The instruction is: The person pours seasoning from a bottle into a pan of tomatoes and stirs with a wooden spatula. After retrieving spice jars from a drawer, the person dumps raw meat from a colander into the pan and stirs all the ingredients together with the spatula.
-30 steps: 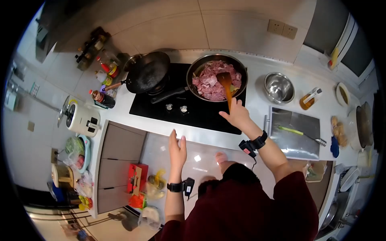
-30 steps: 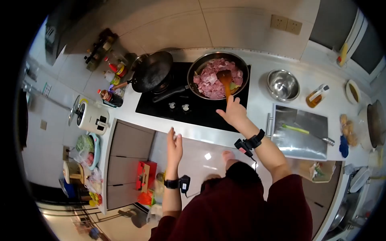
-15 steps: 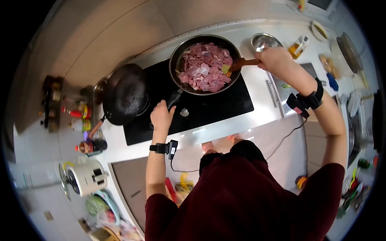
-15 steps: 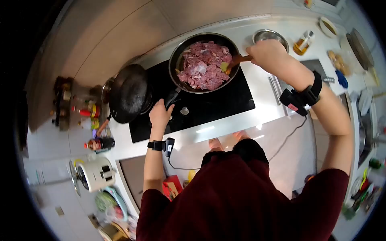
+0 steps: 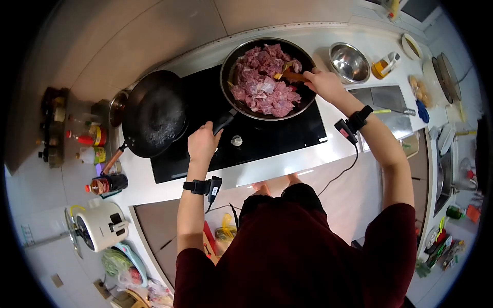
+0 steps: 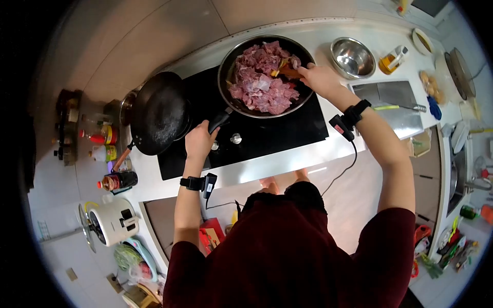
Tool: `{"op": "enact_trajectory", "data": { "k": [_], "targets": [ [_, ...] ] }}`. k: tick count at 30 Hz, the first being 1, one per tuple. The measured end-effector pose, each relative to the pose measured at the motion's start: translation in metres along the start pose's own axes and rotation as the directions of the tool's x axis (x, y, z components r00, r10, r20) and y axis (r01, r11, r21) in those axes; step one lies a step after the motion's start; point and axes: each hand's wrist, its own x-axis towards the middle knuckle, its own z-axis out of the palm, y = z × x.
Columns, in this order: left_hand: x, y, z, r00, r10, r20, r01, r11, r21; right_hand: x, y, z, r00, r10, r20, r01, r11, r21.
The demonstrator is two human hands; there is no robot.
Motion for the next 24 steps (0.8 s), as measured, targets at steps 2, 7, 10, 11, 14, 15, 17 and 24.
{"op": "enact_trajectory", "data": {
  "k": [2,7,10,11,14,15,17,24],
  "targets": [
    [0.0,-0.001,0.002,1.0,0.013,-0.021,-0.013,1.0,0.007,0.001,0.008,0.008,0.999,-0.032,-0.024,0.032,0.999,-0.016],
    [-0.001,0.002,0.002,0.999,-0.007,-0.032,0.008,1.0,0.011,-0.018,0.012,-0.012,0.981,-0.174,-0.088,0.164,0.98,-0.116],
    [0.0,0.003,0.001,0.999,-0.016,-0.033,0.017,1.0,0.014,-0.023,0.011,-0.029,0.967,-0.233,-0.108,0.213,0.962,-0.168],
    [0.0,0.003,0.001,1.0,-0.017,-0.025,0.017,1.0,0.015,-0.025,0.01,-0.034,0.959,-0.259,-0.112,0.235,0.953,-0.191],
    [-0.001,0.003,0.0,0.999,-0.021,-0.028,0.021,1.0,0.002,-0.028,0.005,-0.058,0.949,-0.303,-0.093,0.275,0.934,-0.23],
    [-0.001,0.003,0.0,0.999,-0.019,-0.034,0.019,1.0,0.002,-0.026,0.004,-0.064,0.948,-0.303,-0.097,0.274,0.933,-0.235],
    [-0.001,0.003,0.001,1.0,-0.014,-0.025,0.014,1.0,0.005,-0.025,0.001,-0.075,0.957,-0.29,-0.028,0.272,0.924,-0.27],
    [-0.002,0.002,0.0,0.999,0.001,-0.054,-0.003,0.999,-0.033,-0.004,-0.027,-0.112,0.951,-0.308,0.026,0.304,0.918,-0.256]
  ]
}}
